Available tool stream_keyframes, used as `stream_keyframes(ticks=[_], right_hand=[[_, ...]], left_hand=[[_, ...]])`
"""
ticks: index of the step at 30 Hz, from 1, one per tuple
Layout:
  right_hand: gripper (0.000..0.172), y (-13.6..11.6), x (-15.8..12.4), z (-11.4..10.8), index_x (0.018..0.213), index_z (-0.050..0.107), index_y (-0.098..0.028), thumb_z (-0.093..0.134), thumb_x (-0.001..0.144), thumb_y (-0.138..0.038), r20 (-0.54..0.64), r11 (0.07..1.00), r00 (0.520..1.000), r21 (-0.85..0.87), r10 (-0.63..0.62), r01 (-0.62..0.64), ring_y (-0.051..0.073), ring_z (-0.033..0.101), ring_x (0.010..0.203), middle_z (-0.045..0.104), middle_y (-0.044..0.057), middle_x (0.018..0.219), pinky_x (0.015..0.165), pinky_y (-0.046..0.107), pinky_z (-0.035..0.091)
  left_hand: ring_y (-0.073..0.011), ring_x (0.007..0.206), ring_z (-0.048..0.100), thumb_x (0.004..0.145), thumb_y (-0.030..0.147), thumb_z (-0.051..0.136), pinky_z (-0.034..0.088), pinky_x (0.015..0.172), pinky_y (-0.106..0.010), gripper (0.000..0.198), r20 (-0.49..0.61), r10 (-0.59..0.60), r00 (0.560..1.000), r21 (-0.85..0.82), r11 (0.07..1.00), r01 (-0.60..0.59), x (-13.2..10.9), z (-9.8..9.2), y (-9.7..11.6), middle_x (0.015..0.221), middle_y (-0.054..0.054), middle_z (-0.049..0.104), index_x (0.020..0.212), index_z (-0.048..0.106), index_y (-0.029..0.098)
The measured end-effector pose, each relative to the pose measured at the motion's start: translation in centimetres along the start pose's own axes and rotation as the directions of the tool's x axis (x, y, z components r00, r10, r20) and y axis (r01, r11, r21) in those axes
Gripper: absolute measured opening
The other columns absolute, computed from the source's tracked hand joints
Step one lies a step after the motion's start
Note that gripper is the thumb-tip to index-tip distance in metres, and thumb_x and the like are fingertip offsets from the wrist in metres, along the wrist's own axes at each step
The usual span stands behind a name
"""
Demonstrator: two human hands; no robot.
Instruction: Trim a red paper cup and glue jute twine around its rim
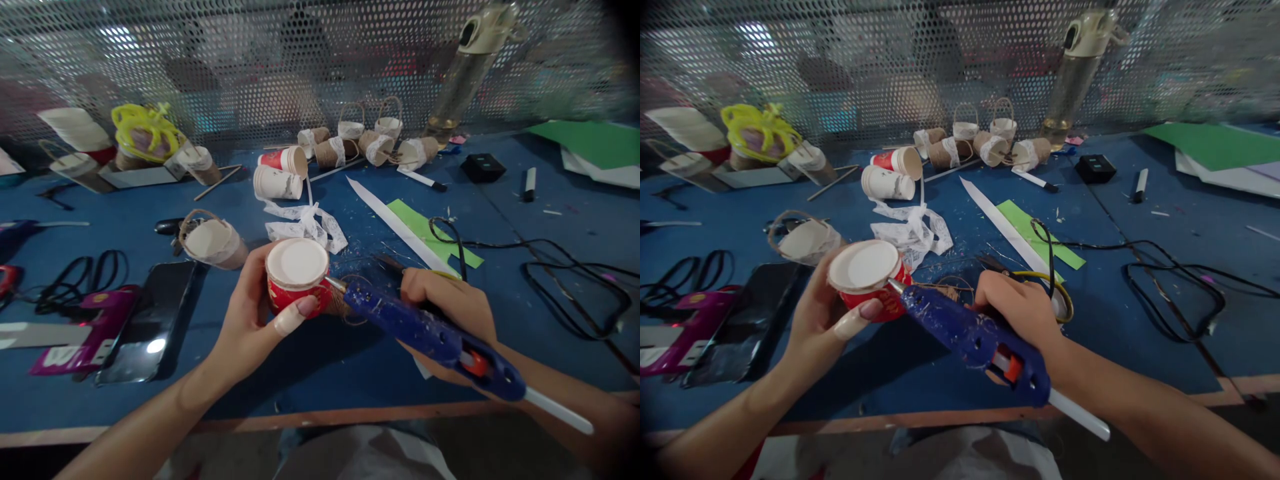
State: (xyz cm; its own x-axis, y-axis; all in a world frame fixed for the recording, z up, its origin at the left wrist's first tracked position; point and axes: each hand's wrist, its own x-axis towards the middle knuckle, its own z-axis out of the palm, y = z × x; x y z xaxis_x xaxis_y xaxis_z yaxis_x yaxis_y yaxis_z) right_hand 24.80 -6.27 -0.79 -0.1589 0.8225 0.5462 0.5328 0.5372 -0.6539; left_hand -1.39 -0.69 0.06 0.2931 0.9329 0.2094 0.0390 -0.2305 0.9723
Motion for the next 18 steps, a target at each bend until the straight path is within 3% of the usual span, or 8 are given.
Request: stream_keyframes(ticks=[6,12,15,18], right_hand=[[0.031,-0.39,0.34,-0.59,0.081,0.041,-0.025,0.067,0.073,-0.011,0.027,0.993,0.994,0.039,0.109,-0.110,0.013,0.047,0.063,0.048,-0.004,0.073,0.057,0.029,0.035],[0.031,-0.42,0.46,-0.45,0.081,0.041,-0.025,0.066,0.073,-0.008,0.001,0.997,1.000,0.069,0.026,-0.026,0.011,0.043,0.059,0.047,-0.005,0.072,0.053,0.026,0.033],[0.032,-0.46,0.31,-0.32,0.082,0.042,-0.025,0.065,0.074,-0.005,0.026,0.996,0.999,0.081,0.031,-0.034,0.012,0.047,0.063,0.049,-0.004,0.075,0.057,0.028,0.036],[0.031,-0.69,0.33,0.10,0.084,0.041,-0.026,0.064,0.080,-0.005,-0.025,0.992,0.999,0.127,-0.021,0.024,0.014,0.050,0.065,0.047,-0.003,0.075,0.059,0.030,0.039]], left_hand=[[-0.0269,0.120,0.068,0.081,0.033,0.088,0.059,0.102,-0.036,0.057,-0.015,0.037,0.999,0.012,0.999,-0.037,0.07,0.07,0.06,0.133,0.000,0.070,0.133,0.065,0.038],[-0.0279,0.121,0.070,0.081,0.035,0.088,0.060,0.103,-0.038,0.059,0.030,0.058,0.998,0.020,0.998,-0.058,-0.08,0.03,0.39,0.134,-0.004,0.071,0.135,0.063,0.032],[-0.0259,0.120,0.072,0.083,0.033,0.088,0.061,0.103,-0.035,0.058,0.060,0.067,0.996,0.003,0.998,-0.068,-0.08,0.01,0.37,0.134,-0.002,0.072,0.135,0.063,0.034],[-0.0258,0.121,0.071,0.084,0.034,0.087,0.061,0.104,-0.036,0.057,0.054,0.055,0.997,-0.005,0.999,-0.054,-0.09,0.06,0.23,0.133,-0.001,0.072,0.136,0.063,0.036]])
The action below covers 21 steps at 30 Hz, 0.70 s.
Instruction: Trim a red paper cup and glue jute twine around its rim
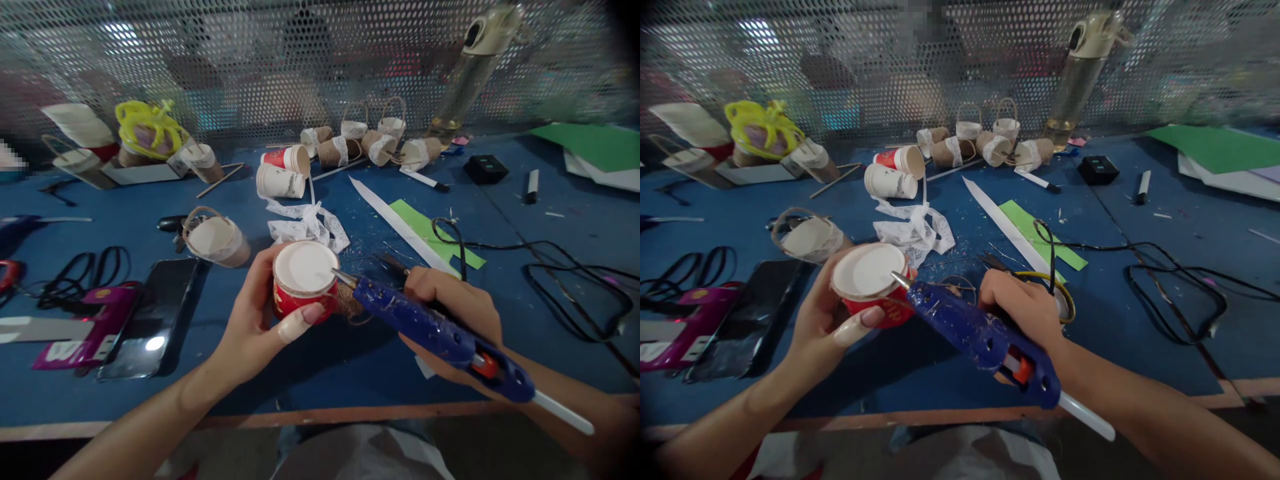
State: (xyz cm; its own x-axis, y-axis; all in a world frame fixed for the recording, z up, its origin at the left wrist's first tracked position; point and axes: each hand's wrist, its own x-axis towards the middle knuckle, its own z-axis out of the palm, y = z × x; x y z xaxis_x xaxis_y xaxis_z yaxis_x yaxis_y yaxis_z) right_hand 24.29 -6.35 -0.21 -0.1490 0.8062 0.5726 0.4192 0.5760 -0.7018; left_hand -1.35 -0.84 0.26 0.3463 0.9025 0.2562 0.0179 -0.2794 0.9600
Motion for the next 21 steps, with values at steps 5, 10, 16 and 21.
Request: stream_keyframes(ticks=[5,10,16,21], right_hand=[[0.031,0.1,0.0,0.3,0.084,0.042,-0.026,0.060,0.084,-0.001,-0.039,0.998,0.998,-0.021,-0.053,0.052,0.013,0.050,0.065,0.049,-0.003,0.076,0.059,0.029,0.040],[0.035,0.5,-0.3,-0.3,0.082,0.041,-0.026,0.069,0.074,-0.007,0.015,0.996,0.999,-0.069,0.049,-0.047,0.013,0.046,0.062,0.047,-0.004,0.074,0.056,0.029,0.035],[0.031,0.6,0.0,0.2,0.084,0.041,-0.026,0.062,0.086,-0.003,-0.006,0.993,0.995,-0.062,-0.102,0.102,0.013,0.049,0.062,0.048,-0.004,0.074,0.058,0.028,0.041],[0.030,1.1,-0.1,0.1,0.085,0.042,-0.026,0.057,0.085,0.000,-0.015,0.988,0.995,-0.127,-0.095,0.092,0.012,0.049,0.062,0.049,-0.004,0.075,0.058,0.026,0.040]], left_hand=[[-0.0279,0.120,0.070,0.080,0.035,0.090,0.060,0.105,-0.039,0.058,-0.012,-0.044,0.999,-0.031,0.999,0.044,-0.1,0.1,0.0,0.132,-0.001,0.072,0.133,0.066,0.039],[-0.0267,0.115,0.072,0.083,0.035,0.087,0.062,0.097,-0.034,0.053,-0.024,-0.064,0.998,-0.078,0.995,0.062,-0.2,0.2,0.0,0.127,-0.003,0.073,0.132,0.067,0.033],[-0.0212,0.116,0.071,0.086,0.032,0.085,0.059,0.100,-0.026,0.051,0.008,-0.054,0.998,-0.097,0.994,0.055,-0.2,0.2,-0.1,0.129,0.000,0.073,0.134,0.066,0.036],[-0.0222,0.121,0.069,0.088,0.031,0.083,0.057,0.103,-0.026,0.052,0.008,-0.068,0.998,-0.117,0.991,0.068,-0.5,0.1,-0.4,0.133,-0.001,0.071,0.137,0.065,0.035]])
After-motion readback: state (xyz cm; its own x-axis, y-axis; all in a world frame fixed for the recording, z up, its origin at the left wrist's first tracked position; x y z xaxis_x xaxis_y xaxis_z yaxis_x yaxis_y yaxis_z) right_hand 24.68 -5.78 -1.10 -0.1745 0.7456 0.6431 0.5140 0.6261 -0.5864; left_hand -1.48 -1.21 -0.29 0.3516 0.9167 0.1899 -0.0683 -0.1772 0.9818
